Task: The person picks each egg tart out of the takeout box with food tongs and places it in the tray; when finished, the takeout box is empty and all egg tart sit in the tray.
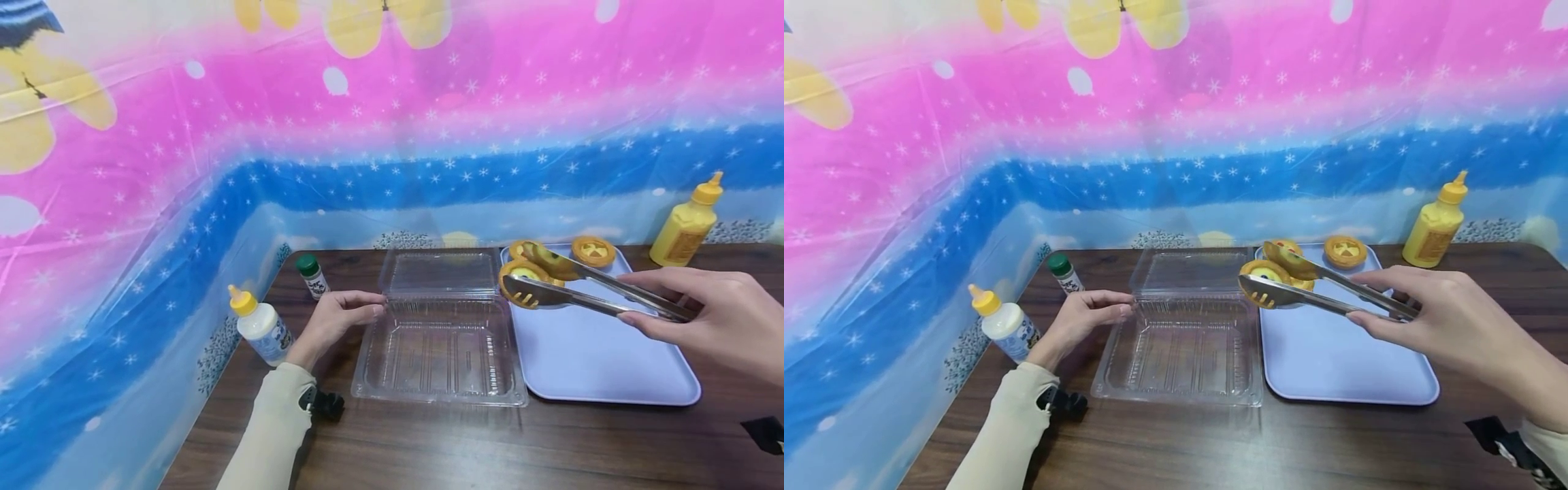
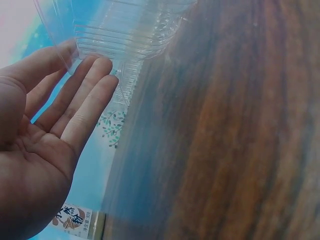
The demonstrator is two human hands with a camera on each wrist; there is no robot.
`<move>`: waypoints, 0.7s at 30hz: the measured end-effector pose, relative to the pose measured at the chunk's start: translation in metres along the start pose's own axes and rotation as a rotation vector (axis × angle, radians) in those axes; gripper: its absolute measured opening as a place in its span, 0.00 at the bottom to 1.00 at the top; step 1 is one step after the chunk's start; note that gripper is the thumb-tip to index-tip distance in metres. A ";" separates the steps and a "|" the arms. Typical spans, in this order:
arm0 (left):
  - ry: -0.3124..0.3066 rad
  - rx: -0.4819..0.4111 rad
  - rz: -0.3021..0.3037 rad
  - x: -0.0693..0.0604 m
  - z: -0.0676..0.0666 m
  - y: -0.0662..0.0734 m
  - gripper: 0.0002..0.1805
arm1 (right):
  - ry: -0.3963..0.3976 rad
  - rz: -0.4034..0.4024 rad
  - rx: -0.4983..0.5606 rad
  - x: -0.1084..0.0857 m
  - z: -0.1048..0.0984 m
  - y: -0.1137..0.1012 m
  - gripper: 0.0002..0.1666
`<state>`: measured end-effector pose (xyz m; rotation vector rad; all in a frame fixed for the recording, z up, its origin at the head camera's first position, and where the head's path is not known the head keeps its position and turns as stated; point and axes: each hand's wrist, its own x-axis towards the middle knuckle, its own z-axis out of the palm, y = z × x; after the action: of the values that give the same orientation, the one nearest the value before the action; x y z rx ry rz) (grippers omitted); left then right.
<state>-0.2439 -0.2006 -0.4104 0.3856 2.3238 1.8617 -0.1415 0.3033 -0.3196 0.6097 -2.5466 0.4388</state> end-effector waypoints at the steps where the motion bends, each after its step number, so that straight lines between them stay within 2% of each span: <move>1: -0.001 0.000 0.001 0.000 0.000 0.000 0.14 | 0.005 0.018 -0.005 -0.001 0.000 0.001 0.31; 10: -0.003 -0.007 -0.001 0.000 0.000 -0.001 0.15 | 0.056 0.175 0.034 -0.007 0.002 0.018 0.28; 13: -0.002 -0.007 -0.002 -0.001 0.000 0.000 0.14 | 0.057 0.181 0.018 -0.008 0.004 0.026 0.28; 21: -0.005 -0.015 0.004 -0.001 0.000 0.000 0.15 | 0.116 0.212 0.098 -0.015 0.010 0.051 0.28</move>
<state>-0.2432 -0.2008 -0.4108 0.3933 2.3070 1.8765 -0.1584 0.3482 -0.3456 0.3383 -2.4991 0.6568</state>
